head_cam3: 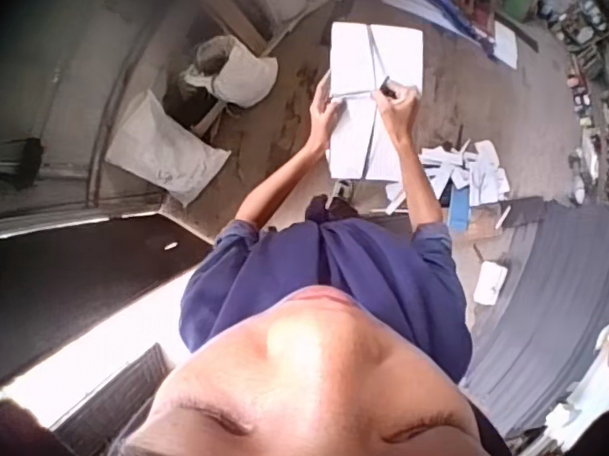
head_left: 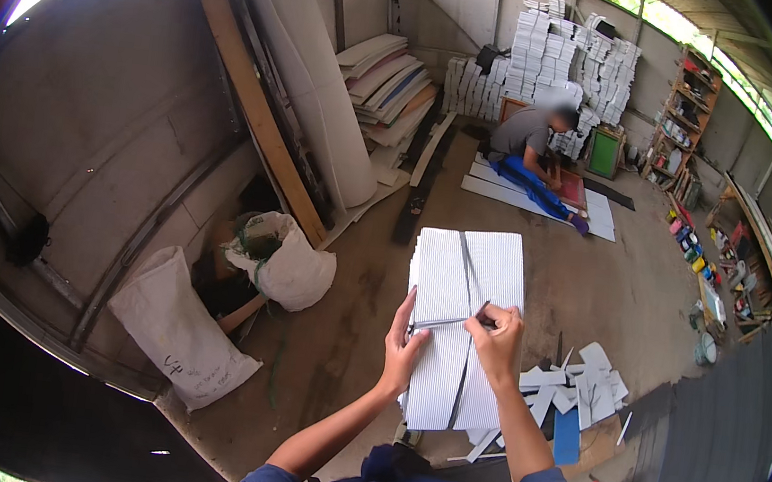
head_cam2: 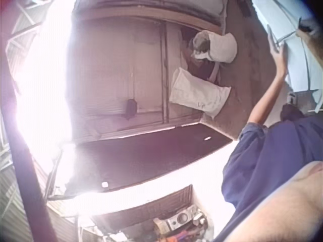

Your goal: The person stacks black rectangular boards, aligns them, and ties the stack with a string. The person then moves to a different area, picks up a stack of white boards, and places them on a shelf.

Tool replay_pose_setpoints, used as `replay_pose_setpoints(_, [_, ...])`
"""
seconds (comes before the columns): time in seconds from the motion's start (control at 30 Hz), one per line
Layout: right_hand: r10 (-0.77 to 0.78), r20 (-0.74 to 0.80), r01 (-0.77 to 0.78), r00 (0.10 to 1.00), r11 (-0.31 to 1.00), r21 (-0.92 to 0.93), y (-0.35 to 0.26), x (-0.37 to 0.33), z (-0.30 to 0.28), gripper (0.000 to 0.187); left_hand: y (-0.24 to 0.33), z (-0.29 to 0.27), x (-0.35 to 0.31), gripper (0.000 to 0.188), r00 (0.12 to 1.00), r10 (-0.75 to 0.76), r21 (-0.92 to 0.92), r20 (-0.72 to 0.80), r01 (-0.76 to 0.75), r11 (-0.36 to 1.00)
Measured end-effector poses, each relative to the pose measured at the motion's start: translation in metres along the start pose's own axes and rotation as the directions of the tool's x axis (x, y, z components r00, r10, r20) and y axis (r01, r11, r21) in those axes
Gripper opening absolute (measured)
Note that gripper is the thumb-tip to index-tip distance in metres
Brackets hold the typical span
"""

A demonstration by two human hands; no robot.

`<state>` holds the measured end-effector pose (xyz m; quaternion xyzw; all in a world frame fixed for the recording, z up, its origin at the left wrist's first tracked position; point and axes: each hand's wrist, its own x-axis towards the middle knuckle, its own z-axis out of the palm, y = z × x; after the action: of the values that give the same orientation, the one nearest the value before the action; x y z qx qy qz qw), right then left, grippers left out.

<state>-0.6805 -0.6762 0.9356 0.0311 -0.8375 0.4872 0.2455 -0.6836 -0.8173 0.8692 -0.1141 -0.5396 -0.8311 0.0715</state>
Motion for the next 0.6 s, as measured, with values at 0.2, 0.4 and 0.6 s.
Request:
replay_pose_setpoints(0.2, [-0.071,0.033,0.07,0.997,0.997,0.022,0.036,0.139,0.03,0.023,-0.022,0.01,0.143,0.068,0.997,0.077,0.051,-0.016,-0.076,0.996])
replay_pose_setpoints(0.4, [-0.15,0.016,0.149,0.989,0.989,0.016,0.084,0.273,0.078,0.018,-0.07,0.003,0.289,0.07,0.989,0.143,0.035,-0.033,-0.142,0.989])
replay_pose_setpoints(0.6, [-0.161,0.029,0.161,0.987,0.987,-0.017,0.15,0.425,0.127,0.02,-0.124,0.003,0.453,0.071,0.987,0.155,-0.006,-0.044,-0.155,0.988])
